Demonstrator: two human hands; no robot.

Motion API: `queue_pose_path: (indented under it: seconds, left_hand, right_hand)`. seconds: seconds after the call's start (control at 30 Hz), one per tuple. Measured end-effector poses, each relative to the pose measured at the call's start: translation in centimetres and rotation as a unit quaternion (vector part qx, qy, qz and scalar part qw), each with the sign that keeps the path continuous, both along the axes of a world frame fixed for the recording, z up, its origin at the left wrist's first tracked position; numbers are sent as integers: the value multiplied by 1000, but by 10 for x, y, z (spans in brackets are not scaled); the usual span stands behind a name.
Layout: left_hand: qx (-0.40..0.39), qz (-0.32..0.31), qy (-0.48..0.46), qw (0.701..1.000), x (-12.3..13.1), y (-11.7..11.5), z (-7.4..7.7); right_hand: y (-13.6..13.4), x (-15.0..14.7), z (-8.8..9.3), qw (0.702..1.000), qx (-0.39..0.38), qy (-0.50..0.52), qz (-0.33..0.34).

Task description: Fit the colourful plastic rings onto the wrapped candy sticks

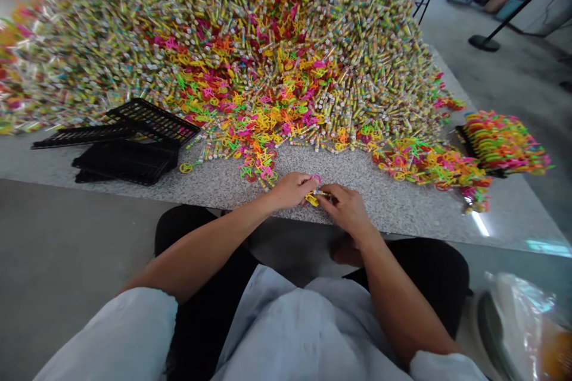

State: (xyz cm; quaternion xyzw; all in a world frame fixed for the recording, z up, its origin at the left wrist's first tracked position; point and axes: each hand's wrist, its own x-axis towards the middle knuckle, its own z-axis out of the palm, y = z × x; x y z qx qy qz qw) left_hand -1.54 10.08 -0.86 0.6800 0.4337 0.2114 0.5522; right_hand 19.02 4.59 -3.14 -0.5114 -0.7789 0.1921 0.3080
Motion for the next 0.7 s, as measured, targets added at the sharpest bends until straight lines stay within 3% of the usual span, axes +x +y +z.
queue_pose_path:
  seconds: [0.2,0.33,0.47,0.53,0.6,0.7]
  left_hand:
    - [-25,-10,-14,1000,0,3,-2]
    - [-9,-17,3,1000,6,-1,-3]
    - [34,-2,35,999,-1,4,8]
    - [113,39,71,990,-21,17,19]
    - [198,93,123,968,-52,34,30]
    - [246,160,218,931,-107,57,39]
  right_hand:
    - [-1,-2,-3,1000,4,1,-18]
    - [6,2,5,1000,-8,-1,-4]
    - [24,19,13,998,-68,-2,-3]
    - [33,41,9,993,-95,-4,-64]
    - [43,72,2,975,-66,-8,-210]
    - [57,115,-7,894,82,-44,-439]
